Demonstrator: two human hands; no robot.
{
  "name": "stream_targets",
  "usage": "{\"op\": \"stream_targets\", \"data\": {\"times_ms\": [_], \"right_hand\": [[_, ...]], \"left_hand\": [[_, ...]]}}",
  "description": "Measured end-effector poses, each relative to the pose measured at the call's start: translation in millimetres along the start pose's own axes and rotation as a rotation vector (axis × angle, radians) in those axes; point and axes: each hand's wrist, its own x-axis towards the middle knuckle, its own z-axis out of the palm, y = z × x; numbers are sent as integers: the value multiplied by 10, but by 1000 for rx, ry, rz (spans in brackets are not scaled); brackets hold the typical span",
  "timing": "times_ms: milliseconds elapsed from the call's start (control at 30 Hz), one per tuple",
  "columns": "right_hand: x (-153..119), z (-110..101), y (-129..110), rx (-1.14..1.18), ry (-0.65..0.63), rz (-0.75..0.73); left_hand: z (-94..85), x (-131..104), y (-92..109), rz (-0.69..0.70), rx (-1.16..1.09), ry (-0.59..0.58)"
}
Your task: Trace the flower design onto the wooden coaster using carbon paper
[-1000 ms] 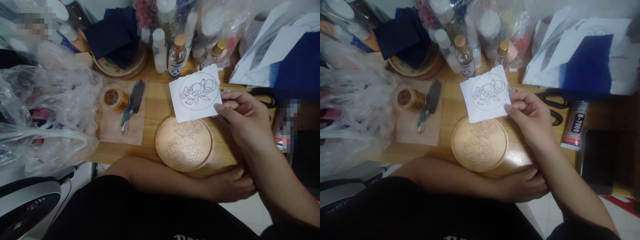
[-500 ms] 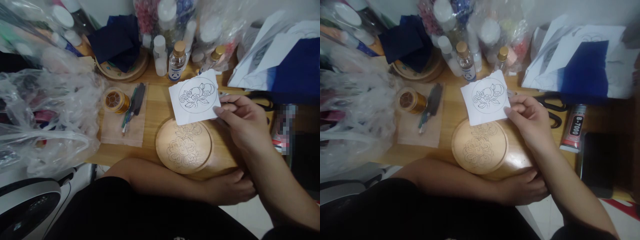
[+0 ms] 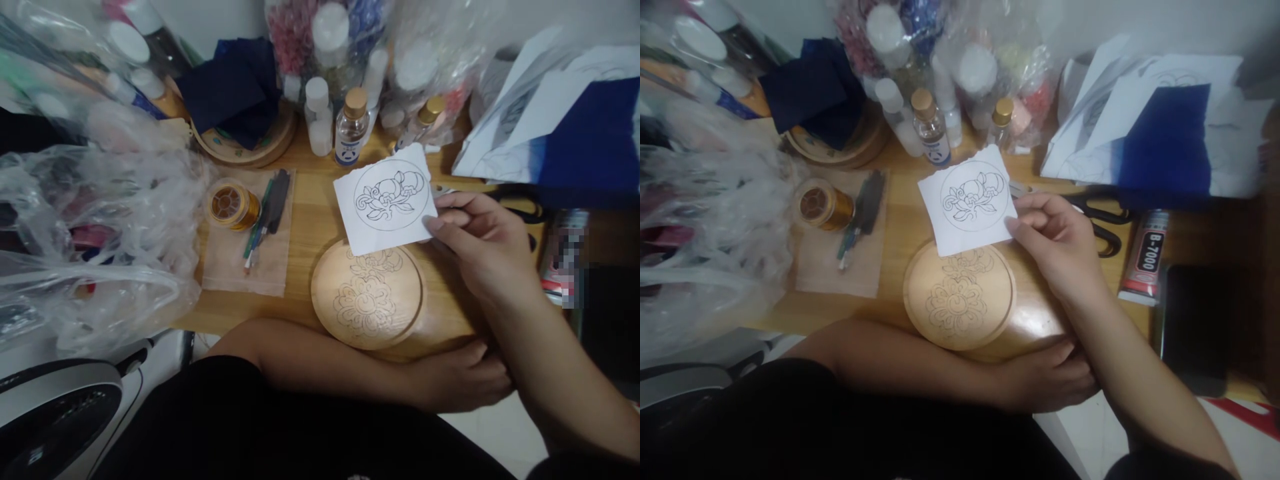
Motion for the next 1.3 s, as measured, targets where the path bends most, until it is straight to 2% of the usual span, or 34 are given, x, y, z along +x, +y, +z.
{"op": "stream_targets", "data": {"times_ms": [100, 167, 200, 267, 333, 367, 467, 600, 767, 900, 1033, 1167, 1300], "right_hand": [[-21, 3, 7, -111, -58, -47], [-33, -16, -8, -220, -45, -117], [-34, -37, -24, -295, -1, -161], [-28, -97, -76, -474, 170, -293], [-23, -168, -151, -811, 352, -471], [-28, -199, -190, -999, 420, -508], [-72, -252, -279, -1401, 536, -465], [-134, -256, -282, -1620, 488, -387], [-134, -268, -219, -1649, 472, -367], [-101, -296, -212, -1529, 565, -385], [-78, -309, -253, -1429, 657, -411], [-95, -291, -290, -1338, 724, -489], [-101, -268, -281, -1331, 687, -525]], "left_hand": [[-7, -15, -17, 2, 14, 25], [2, -26, -18, 10, -29, 99], [15, -29, -12, 0, -55, 136], [64, -24, 16, -42, -63, 165], [142, -4, 62, -65, -16, 205], [187, 12, 88, -91, 22, 233], [306, 67, 163, -131, 112, 344], [376, 108, 211, -164, 147, 404], [425, 120, 222, -122, 174, 392], [455, 144, 229, -180, 187, 459], [432, 149, 215, -167, 192, 470], [392, 139, 200, -197, 183, 525], [364, 135, 188, -205, 182, 499]]}}
